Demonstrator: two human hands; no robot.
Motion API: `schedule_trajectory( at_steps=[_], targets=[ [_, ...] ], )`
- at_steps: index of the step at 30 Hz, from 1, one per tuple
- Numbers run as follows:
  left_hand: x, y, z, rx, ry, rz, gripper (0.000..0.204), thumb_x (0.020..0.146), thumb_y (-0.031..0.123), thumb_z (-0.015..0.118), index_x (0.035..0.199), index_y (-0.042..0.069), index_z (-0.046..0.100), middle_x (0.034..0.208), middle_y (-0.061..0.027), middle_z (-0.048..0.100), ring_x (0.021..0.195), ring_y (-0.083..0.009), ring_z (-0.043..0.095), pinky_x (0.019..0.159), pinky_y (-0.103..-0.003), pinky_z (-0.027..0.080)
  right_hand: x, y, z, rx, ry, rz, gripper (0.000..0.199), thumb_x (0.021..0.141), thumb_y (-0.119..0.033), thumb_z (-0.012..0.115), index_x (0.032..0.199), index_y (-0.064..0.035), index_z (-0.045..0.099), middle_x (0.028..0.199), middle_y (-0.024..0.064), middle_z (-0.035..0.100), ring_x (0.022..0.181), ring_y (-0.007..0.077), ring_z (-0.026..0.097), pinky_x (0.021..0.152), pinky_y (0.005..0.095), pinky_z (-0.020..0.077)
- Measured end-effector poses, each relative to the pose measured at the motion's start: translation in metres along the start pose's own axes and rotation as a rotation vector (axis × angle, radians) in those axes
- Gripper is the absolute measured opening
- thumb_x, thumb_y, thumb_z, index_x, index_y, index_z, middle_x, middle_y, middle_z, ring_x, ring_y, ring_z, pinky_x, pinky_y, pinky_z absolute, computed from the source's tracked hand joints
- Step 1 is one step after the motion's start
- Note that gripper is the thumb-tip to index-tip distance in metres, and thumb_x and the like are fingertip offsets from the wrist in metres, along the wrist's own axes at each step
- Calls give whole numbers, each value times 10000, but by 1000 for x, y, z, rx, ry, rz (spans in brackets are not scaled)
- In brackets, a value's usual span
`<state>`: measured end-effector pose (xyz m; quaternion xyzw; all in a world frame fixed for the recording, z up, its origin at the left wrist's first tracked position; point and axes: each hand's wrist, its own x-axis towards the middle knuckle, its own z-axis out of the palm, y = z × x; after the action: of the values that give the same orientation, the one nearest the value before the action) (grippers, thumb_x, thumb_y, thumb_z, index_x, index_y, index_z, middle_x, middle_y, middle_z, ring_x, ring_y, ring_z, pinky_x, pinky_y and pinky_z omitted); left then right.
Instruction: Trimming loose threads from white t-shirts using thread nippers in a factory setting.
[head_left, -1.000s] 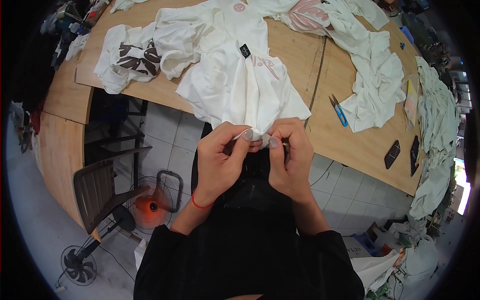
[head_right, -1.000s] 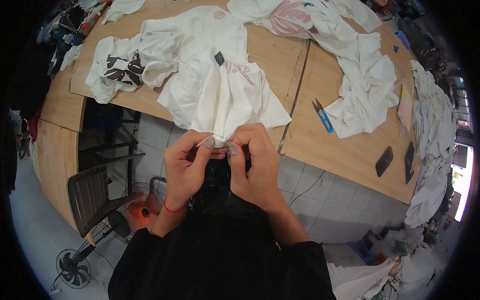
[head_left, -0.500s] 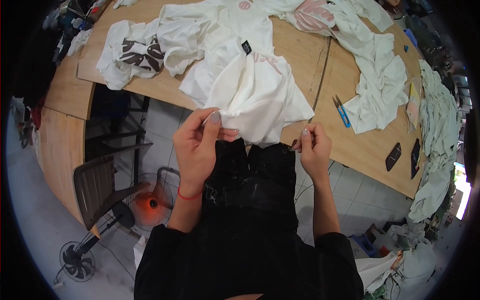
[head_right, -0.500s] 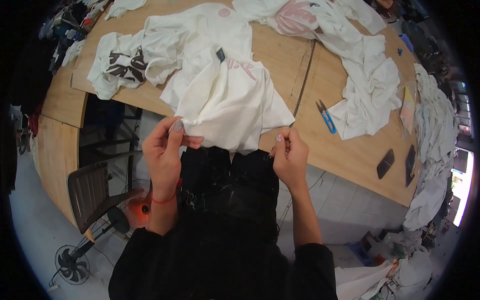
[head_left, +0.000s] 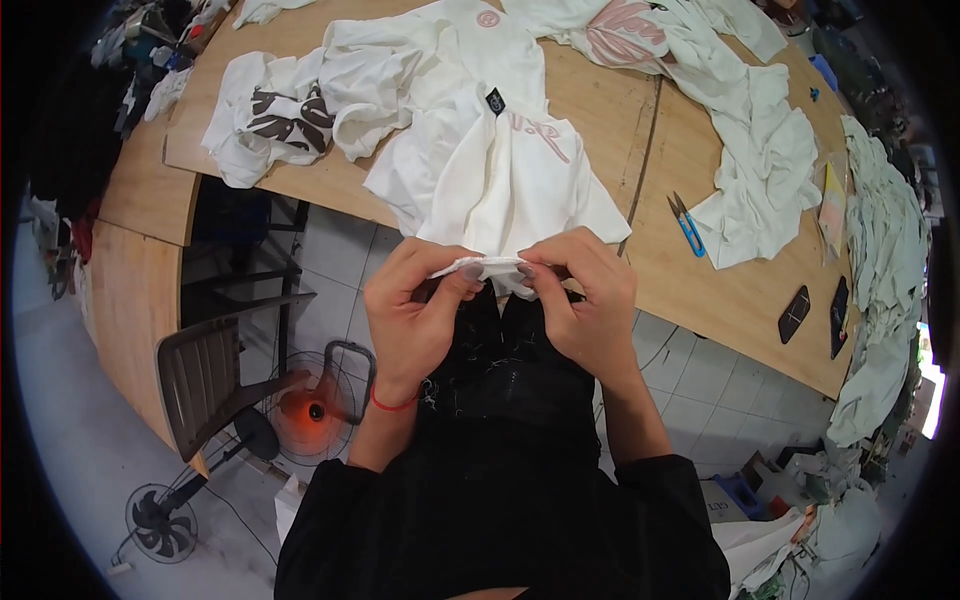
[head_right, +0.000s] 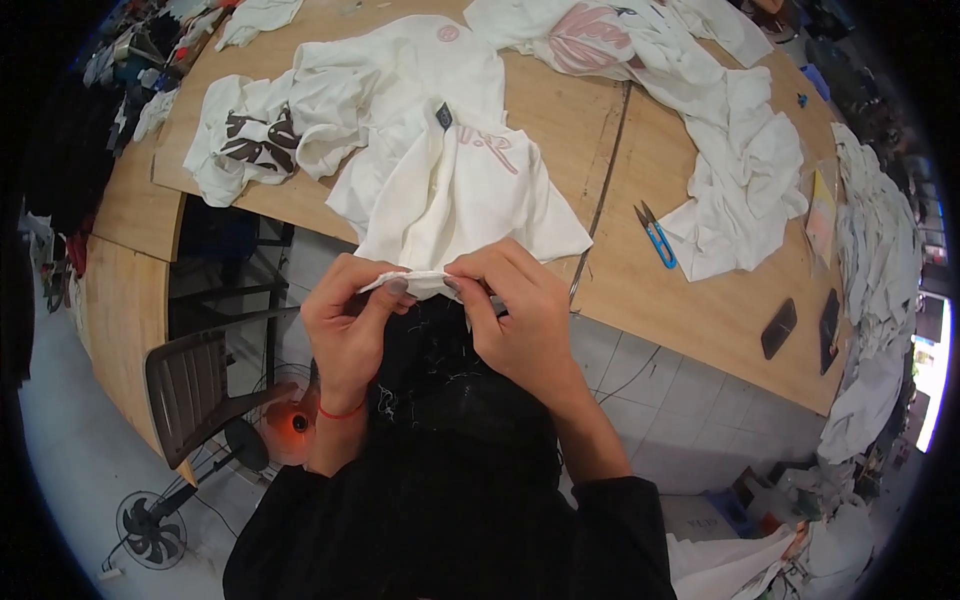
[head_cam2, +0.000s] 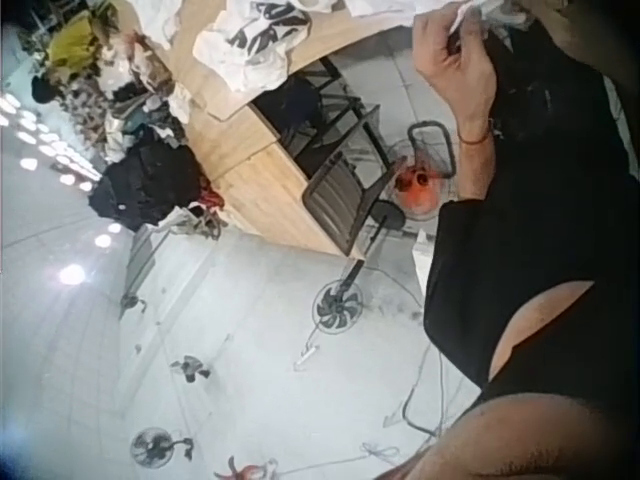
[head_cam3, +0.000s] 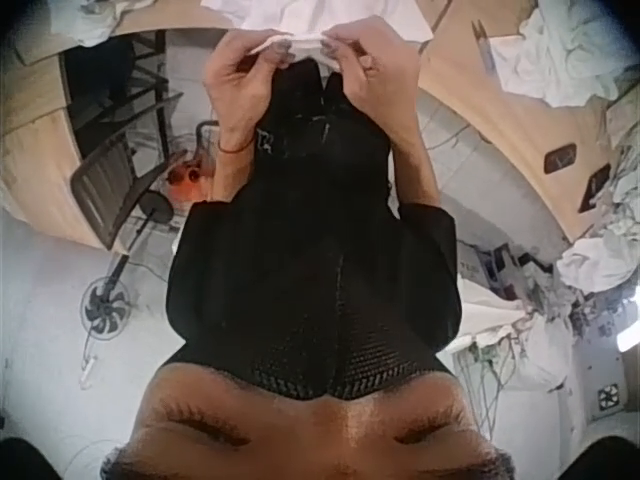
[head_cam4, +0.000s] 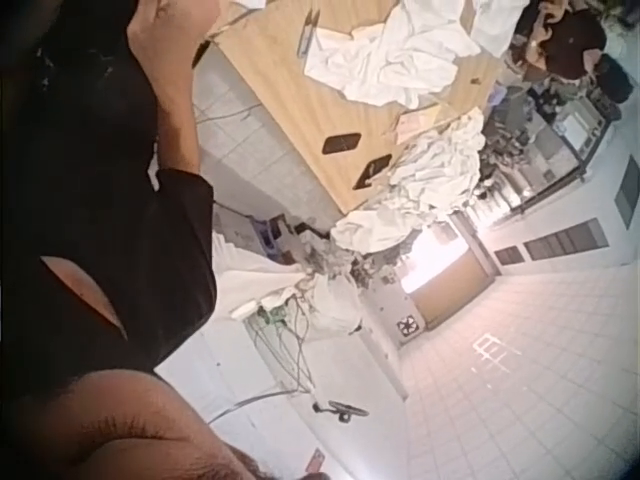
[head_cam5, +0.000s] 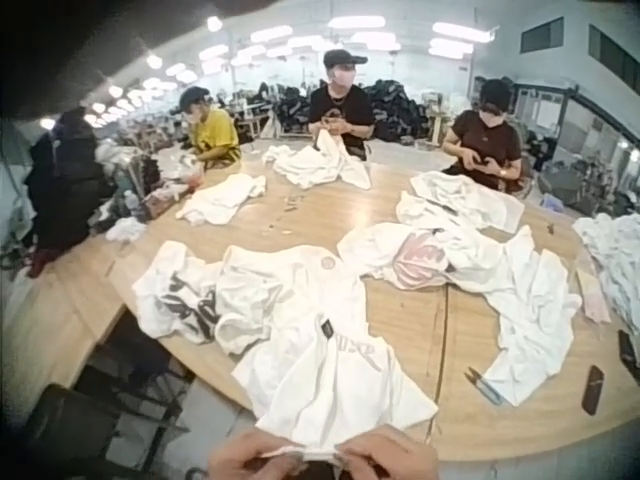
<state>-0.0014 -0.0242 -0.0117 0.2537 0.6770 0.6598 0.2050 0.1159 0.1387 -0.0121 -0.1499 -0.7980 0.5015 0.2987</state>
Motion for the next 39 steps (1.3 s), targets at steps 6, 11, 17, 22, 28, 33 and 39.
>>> schedule_trajectory(
  at_steps=[6, 11, 17, 22, 28, 33, 39],
  targets=[
    [5, -16, 15, -242, -9, -92, 81, 1060, -19, 723, 1125, -63, 743, 1059, -60, 685, 885, -119, 727, 770, -246, 592, -15, 10, 6, 284, 172, 233, 66, 1010, 63, 723, 1047, 34, 769, 881, 92, 732, 748, 155, 740, 664, 283, 581],
    [7, -16, 3, -177, -114, -59, 74, 1083, -4, 697, 1115, -58, 737, 1130, -58, 672, 905, -117, 723, 795, -253, 590, -26, 6, -13, 498, 251, 423, 48, 1064, -5, 693, 1056, 36, 717, 858, 78, 718, 730, 137, 713, 650, 278, 564],
    [4, -17, 6, -274, -146, -155, 110, 1109, 23, 669, 1184, -41, 719, 1081, -52, 713, 910, -107, 720, 812, -251, 589, -17, 10, -21, -169, 178, 180, 150, 955, 75, 738, 1091, 18, 767, 1013, 117, 772, 755, 145, 705, 662, 286, 554],
    [2, -14, 7, -275, -176, -171, 112, 1118, 19, 651, 1194, -43, 705, 1044, -59, 742, 907, -99, 713, 816, -255, 592, -10, -9, 9, -116, 132, -89, 226, 887, 88, 800, 1097, 2, 796, 1047, 137, 762, 740, 202, 713, 666, 308, 567],
    [3, -7, 11, -293, -150, -187, 114, 1120, 21, 647, 1189, -55, 697, 1008, -76, 761, 896, -112, 729, 812, -263, 601, -9, 9, 27, -51, 190, -84, 74, 999, 81, 648, 1004, 8, 659, 939, 109, 687, 719, 200, 642, 634, 313, 499],
    [8, -11, 4, -298, -97, -208, 128, 1126, 40, 648, 1198, -55, 694, 974, -80, 762, 882, -123, 741, 813, -266, 603, -16, 9, 5, 515, 258, 187, 254, 1145, -87, 489, 920, -18, 588, 951, 74, 678, 730, 127, 592, 675, 264, 467],
    [5, -4, 10, -268, -160, -211, 82, 1112, 12, 644, 1159, -34, 692, 952, -42, 733, 847, -81, 690, 762, -236, 559, -1, -11, 12, -53, 119, -56, 281, 869, 94, 817, 1132, -2, 799, 1038, 156, 753, 788, 231, 757, 639, 325, 576]
  ],
)
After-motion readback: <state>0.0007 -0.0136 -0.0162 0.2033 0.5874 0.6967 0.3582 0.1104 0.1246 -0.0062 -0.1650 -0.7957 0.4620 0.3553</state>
